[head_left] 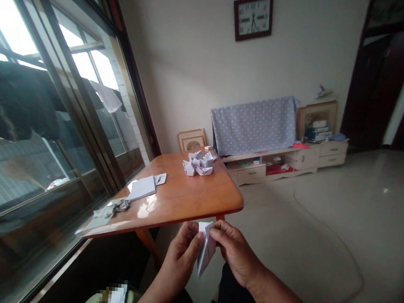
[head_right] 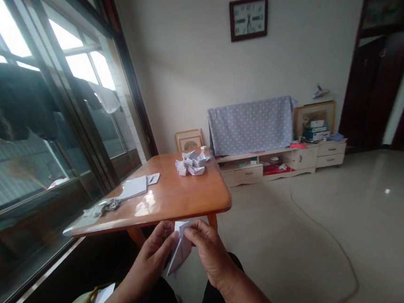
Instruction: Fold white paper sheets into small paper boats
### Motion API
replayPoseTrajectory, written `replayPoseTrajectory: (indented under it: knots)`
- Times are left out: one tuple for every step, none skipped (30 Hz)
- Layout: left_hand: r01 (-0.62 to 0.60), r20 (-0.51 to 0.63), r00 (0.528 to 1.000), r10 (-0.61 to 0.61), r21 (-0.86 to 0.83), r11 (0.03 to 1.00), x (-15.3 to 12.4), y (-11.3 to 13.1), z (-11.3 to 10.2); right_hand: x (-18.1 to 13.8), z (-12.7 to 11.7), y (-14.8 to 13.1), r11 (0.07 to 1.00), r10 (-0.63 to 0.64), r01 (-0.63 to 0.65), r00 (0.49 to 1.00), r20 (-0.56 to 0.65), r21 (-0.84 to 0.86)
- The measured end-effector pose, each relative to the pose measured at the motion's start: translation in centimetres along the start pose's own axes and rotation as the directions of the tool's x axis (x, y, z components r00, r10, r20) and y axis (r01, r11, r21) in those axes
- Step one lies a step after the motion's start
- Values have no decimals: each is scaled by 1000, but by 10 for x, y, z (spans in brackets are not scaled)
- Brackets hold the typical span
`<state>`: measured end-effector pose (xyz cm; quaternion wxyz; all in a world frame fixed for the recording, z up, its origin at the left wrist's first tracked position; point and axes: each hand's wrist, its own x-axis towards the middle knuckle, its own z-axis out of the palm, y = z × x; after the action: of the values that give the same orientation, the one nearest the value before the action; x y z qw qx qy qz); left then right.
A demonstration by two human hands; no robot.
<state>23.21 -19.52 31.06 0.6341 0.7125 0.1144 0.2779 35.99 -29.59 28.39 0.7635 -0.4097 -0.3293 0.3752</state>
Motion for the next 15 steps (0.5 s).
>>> replayPoseTrajectory:
  knots:
    - [-10, 1, 1000, 10, 18, 1000, 0, 0, 1, 0, 0, -2, 1000, -2, 2, 1000, -4, -7]
    - [-12, 3, 1000, 12, 46, 999, 0, 0, 2, 0, 0, -3, 1000, 1, -1, 1000, -4, -13]
    - [-11, 3, 1000, 11, 79, 997, -1, 0, 2, 0, 0, -4, 1000, 8, -8, 1000, 0, -18]
    - [-7, 0, 1000, 7, 109, 994, -1, 0, 2, 0, 0, -5, 1000, 17, -17, 1000, 5, -24]
    - [1, -5, 1000, 0, 131, 991, -1, 1, 1, 0, 0, -6, 999, 25, -25, 1000, 8, -33]
    - [12, -9, 1000, -11, 140, 990, -2, 1, 1, 0, 0, -7, 999, 31, -30, 999, 10, -44]
    - [28, -10, 1000, -27, 135, 990, -2, 1, 0, 0, -1, -7, 998, 35, -34, 999, 12, -58]
    - [47, -9, 999, -46, 120, 992, -2, 0, -1, 0, -2, -7, 997, 36, -35, 999, 12, -74]
    - [71, -7, 997, -71, 98, 993, -2, -1, -2, 0, -3, -6, 995, 34, -33, 999, 11, -90]
    - [97, -3, 995, -97, 73, 993, -2, -3, -3, 0, -4, -6, 994, 34, -32, 999, 13, -105]
    - [123, 4, 992, -123, 46, 991, -2, -5, -4, 0, -4, -5, 992, 34, -31, 999, 18, -119]
    - [149, 13, 989, -149, 20, 989, -2, -7, -5, 0, -5, -5, 991, 31, -27, 999, 24, -133]
    - [172, 23, 985, -172, -1, 985, -3, -8, -5, 0, -6, -4, 989, 24, -19, 999, 29, -150]
    - [191, 33, 981, -191, -19, 981, -3, -9, -6, 0, -7, -4, 986, 16, -10, 999, 35, -169]
    - [206, 43, 978, -205, -31, 978, -3, -10, -7, 0, -7, -5, 981, 10, -3, 999, 38, -192]
